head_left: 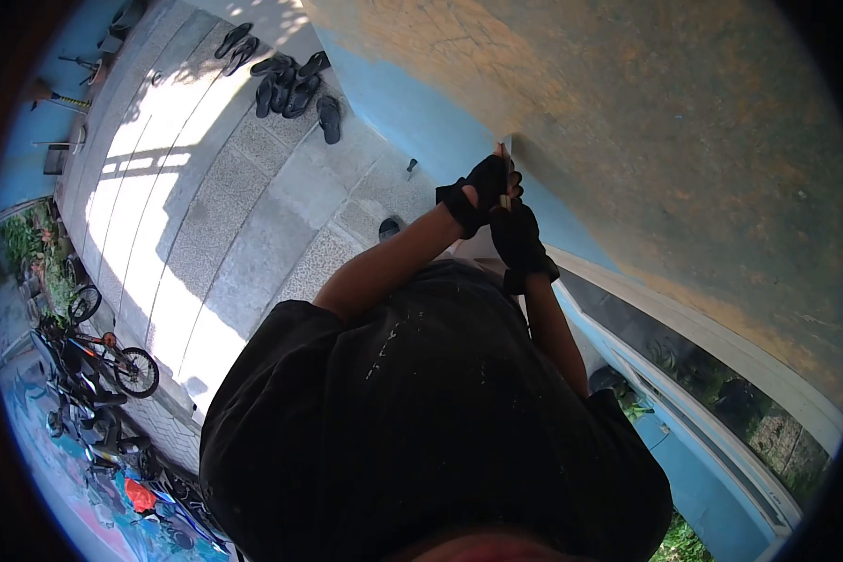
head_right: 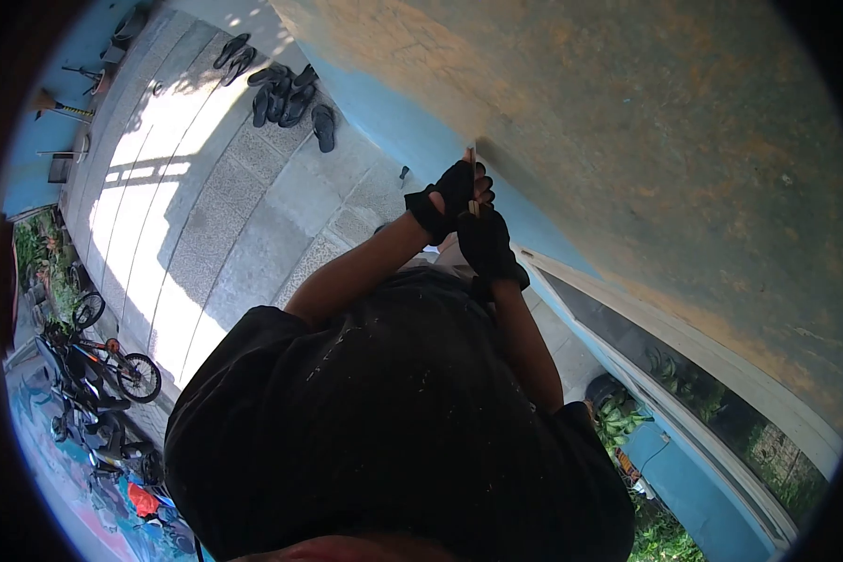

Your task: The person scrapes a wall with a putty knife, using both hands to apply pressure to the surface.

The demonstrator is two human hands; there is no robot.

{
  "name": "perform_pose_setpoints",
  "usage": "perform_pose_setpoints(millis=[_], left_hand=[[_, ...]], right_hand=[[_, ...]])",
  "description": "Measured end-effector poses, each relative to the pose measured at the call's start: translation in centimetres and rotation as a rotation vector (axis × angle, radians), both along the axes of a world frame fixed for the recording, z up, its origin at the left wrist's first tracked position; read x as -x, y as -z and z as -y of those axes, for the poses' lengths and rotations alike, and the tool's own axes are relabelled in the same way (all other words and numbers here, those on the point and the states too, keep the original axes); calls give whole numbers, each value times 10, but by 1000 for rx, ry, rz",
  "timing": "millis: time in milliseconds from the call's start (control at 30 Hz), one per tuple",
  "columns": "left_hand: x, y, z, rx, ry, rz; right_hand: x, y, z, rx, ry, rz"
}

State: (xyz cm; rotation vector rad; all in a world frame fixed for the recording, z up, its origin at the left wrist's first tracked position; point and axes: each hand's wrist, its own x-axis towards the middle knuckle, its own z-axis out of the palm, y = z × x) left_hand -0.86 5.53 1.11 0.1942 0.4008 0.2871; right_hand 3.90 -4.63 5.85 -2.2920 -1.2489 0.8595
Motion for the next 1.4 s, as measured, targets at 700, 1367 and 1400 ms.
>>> perform_pose_setpoints(millis=[700,1367,1400], left_hand=[[6,-1,-7,103,32,87],[2,-13,-9,153,0,28],[2,-17,-5,161,-28,-37]], right_hand=[[7,-18,-4,58,-20,20],[3,-12,-5,13,92,2],[3,-16,-1,8,63,-26]])
